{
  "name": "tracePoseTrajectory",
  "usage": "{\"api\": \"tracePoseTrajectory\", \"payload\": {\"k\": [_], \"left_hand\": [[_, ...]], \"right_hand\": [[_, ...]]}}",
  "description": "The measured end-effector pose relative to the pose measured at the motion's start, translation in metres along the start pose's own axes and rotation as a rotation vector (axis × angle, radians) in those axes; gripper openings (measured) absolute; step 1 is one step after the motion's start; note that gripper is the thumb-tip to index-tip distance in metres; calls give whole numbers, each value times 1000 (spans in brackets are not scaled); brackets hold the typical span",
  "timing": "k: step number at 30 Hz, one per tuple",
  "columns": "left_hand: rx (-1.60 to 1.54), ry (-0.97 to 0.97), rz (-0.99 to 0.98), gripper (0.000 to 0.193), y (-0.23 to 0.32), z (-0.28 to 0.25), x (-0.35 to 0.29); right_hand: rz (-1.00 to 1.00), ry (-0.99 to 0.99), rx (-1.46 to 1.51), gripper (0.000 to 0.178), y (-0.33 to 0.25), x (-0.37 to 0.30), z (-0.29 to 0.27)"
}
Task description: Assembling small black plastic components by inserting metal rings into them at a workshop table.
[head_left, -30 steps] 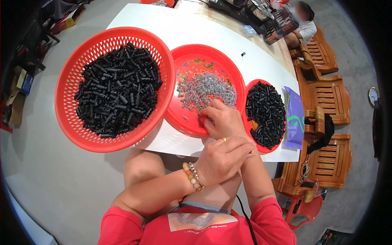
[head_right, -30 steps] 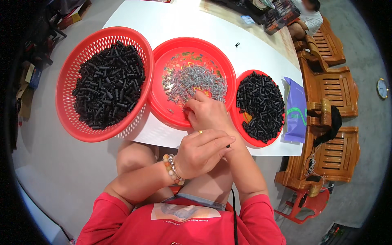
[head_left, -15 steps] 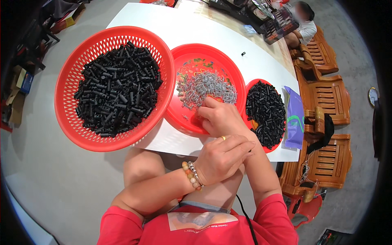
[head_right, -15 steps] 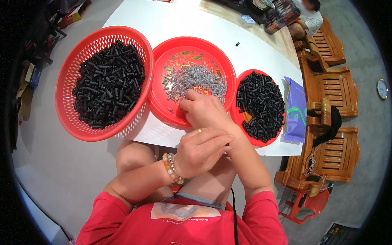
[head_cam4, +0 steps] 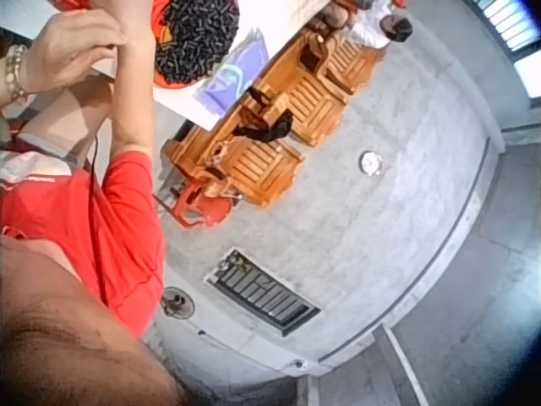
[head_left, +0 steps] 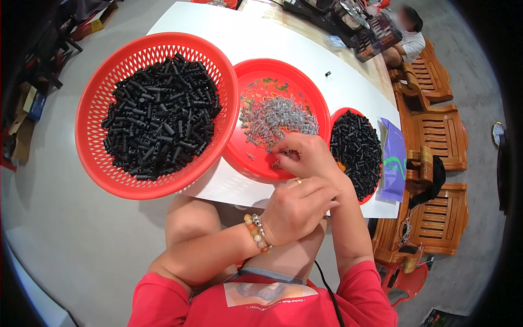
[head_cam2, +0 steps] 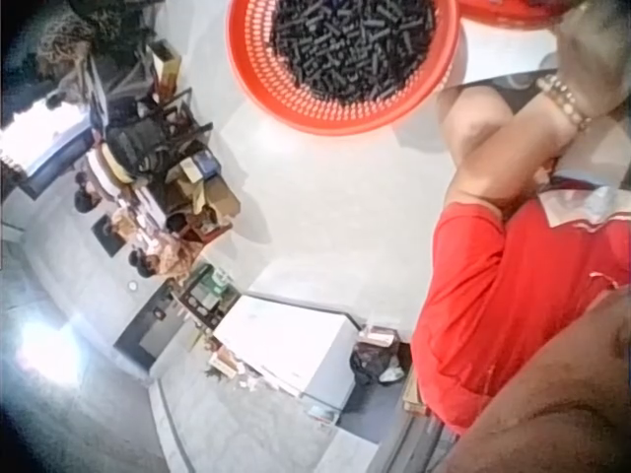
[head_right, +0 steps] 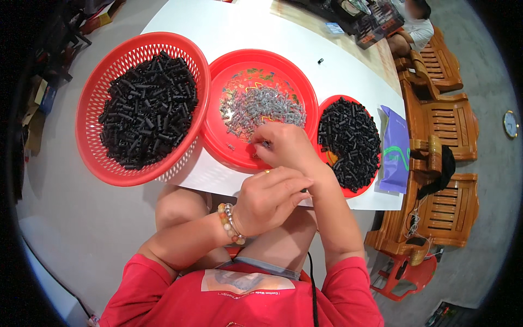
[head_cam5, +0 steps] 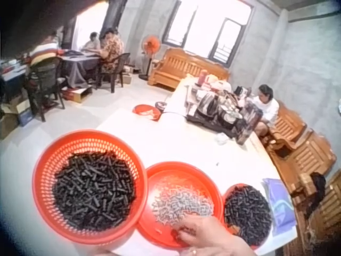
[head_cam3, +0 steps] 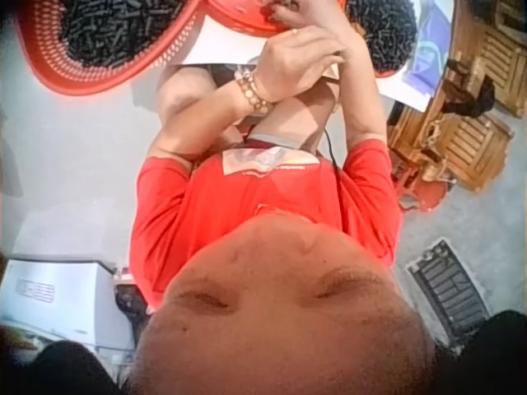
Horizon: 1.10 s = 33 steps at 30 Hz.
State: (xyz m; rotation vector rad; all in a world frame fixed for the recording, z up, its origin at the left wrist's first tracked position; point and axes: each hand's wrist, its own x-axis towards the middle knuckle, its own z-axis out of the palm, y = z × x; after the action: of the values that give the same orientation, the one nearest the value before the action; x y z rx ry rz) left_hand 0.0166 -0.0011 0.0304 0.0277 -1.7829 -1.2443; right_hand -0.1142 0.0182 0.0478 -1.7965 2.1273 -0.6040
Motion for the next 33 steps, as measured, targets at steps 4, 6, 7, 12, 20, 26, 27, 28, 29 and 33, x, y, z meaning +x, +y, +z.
{"api": "tracePoseTrajectory", "payload": {"k": [4,6,7,12,20,26,27,28,29,33], "left_hand": [[-268,2,-408,9,3,-8,6],[-671,77,-731,11,-7,-10,6],[-810,133,-845,13,-12,-15,11],[-930,153,-1018,20,-25,-31,16],[-253,-82,-715,14,-25,-15,10],[-109,-79,-486,8,-26,-12,11],[-58,-87,-447,8,-24,-11,11],[-6,-94,-406,7,-23,-9,11],[-5,-108,-405,7,-21,-6,10],[-83,-69,-490,7,-21,3,4]], "right_hand": [[322,45,324,12,7,-12,-6],[361,170,611,12,12,-22,-9],[331,257,730,13,15,-26,-10],[402,430,1046,13,7,-41,-9],[412,508,1119,16,-12,-59,0],[509,451,1242,25,-11,-78,-4],[486,437,1267,26,-10,-81,-4],[460,422,1291,27,-9,-83,-4],[462,435,1298,27,-9,-86,-4],[472,479,1251,32,-15,-90,-7]]}}
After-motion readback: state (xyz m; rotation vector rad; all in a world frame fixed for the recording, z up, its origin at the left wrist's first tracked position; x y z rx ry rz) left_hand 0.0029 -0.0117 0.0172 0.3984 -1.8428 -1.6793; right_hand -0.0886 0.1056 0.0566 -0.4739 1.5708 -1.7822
